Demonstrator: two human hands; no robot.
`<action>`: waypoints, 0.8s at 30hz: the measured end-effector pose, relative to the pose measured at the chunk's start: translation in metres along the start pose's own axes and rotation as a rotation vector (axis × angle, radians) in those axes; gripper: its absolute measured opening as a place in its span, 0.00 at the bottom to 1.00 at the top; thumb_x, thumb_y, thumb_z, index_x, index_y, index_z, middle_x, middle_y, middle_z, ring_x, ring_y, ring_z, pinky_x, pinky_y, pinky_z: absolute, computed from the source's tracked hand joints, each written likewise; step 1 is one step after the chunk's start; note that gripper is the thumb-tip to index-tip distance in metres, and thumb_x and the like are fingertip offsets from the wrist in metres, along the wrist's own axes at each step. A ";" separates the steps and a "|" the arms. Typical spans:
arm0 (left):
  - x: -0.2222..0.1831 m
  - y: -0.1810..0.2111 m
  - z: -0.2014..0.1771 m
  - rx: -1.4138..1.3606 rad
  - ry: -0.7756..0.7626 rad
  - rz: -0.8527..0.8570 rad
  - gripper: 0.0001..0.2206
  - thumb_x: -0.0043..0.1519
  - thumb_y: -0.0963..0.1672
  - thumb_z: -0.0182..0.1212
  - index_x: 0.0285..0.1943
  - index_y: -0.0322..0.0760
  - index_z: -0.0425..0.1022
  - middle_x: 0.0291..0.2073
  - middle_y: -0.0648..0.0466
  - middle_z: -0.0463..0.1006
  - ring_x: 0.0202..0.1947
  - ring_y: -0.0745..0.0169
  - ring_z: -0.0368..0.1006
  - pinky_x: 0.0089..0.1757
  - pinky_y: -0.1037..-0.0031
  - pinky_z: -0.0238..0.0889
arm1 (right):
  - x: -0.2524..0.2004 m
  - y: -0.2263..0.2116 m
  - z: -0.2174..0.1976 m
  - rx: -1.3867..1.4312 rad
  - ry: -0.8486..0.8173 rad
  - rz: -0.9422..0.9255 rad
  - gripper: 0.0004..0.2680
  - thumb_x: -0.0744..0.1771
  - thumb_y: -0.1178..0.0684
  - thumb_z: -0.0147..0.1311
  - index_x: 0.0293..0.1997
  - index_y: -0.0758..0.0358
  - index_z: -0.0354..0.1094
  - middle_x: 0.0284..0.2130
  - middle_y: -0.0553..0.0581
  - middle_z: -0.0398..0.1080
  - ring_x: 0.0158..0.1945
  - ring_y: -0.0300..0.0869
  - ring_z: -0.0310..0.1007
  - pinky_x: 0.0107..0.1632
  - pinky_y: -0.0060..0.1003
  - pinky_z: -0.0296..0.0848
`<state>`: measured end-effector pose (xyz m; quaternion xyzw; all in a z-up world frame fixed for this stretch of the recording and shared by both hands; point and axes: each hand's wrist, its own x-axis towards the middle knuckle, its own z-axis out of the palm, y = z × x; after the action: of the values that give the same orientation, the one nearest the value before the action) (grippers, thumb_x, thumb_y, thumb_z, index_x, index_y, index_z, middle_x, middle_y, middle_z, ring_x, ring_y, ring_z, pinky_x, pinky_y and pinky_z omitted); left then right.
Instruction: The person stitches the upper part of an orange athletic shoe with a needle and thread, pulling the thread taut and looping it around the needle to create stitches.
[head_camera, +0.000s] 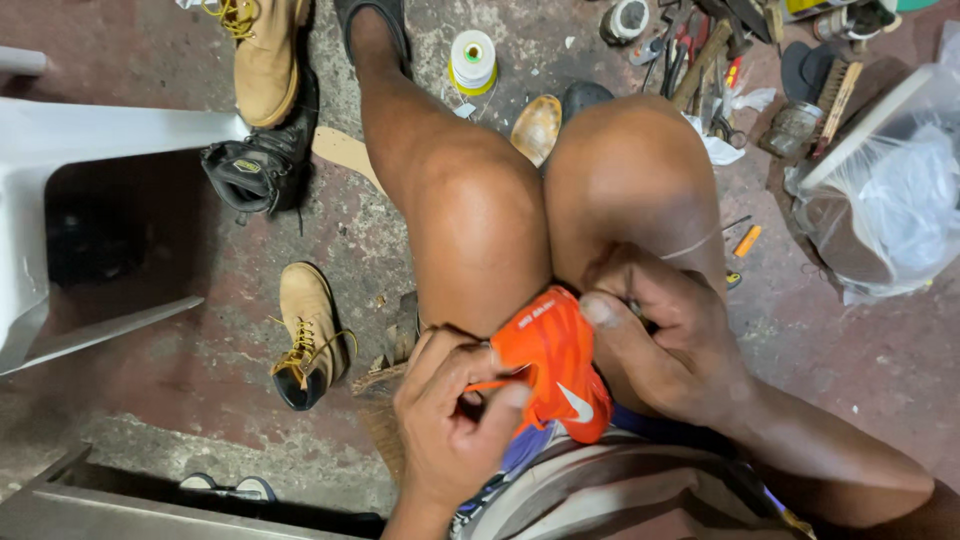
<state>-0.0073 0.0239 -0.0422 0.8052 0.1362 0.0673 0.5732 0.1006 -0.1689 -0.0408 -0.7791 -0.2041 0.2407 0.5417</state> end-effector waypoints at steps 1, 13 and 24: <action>-0.004 0.006 0.004 0.025 0.025 0.057 0.12 0.50 0.42 0.71 0.36 0.33 0.73 0.28 0.51 0.70 0.29 0.53 0.67 0.32 0.68 0.61 | -0.003 0.001 0.001 0.003 0.003 -0.004 0.03 0.71 0.59 0.48 0.39 0.64 0.63 0.33 0.48 0.67 0.36 0.32 0.65 0.43 0.28 0.67; -0.029 -0.019 0.019 -0.591 -0.113 -0.597 0.08 0.62 0.41 0.65 0.44 0.28 0.79 0.30 0.54 0.82 0.27 0.73 0.74 0.30 0.78 0.68 | -0.026 -0.015 -0.030 0.213 0.208 0.080 0.08 0.72 0.60 0.44 0.51 0.72 0.69 0.52 0.54 0.67 0.30 0.31 0.67 0.35 0.23 0.70; -0.035 -0.047 0.007 -1.132 -0.187 -0.552 0.17 0.63 0.41 0.65 0.59 0.22 0.74 0.49 0.45 0.82 0.46 0.62 0.79 0.51 0.69 0.71 | -0.037 -0.028 -0.009 -0.213 -0.073 -0.049 0.11 0.66 0.61 0.57 0.54 0.58 0.74 0.32 0.53 0.76 0.31 0.36 0.76 0.36 0.32 0.74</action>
<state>-0.0457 0.0219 -0.0872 0.3154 0.2314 -0.0921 0.9157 0.0745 -0.1876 -0.0056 -0.8175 -0.2672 0.2326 0.4540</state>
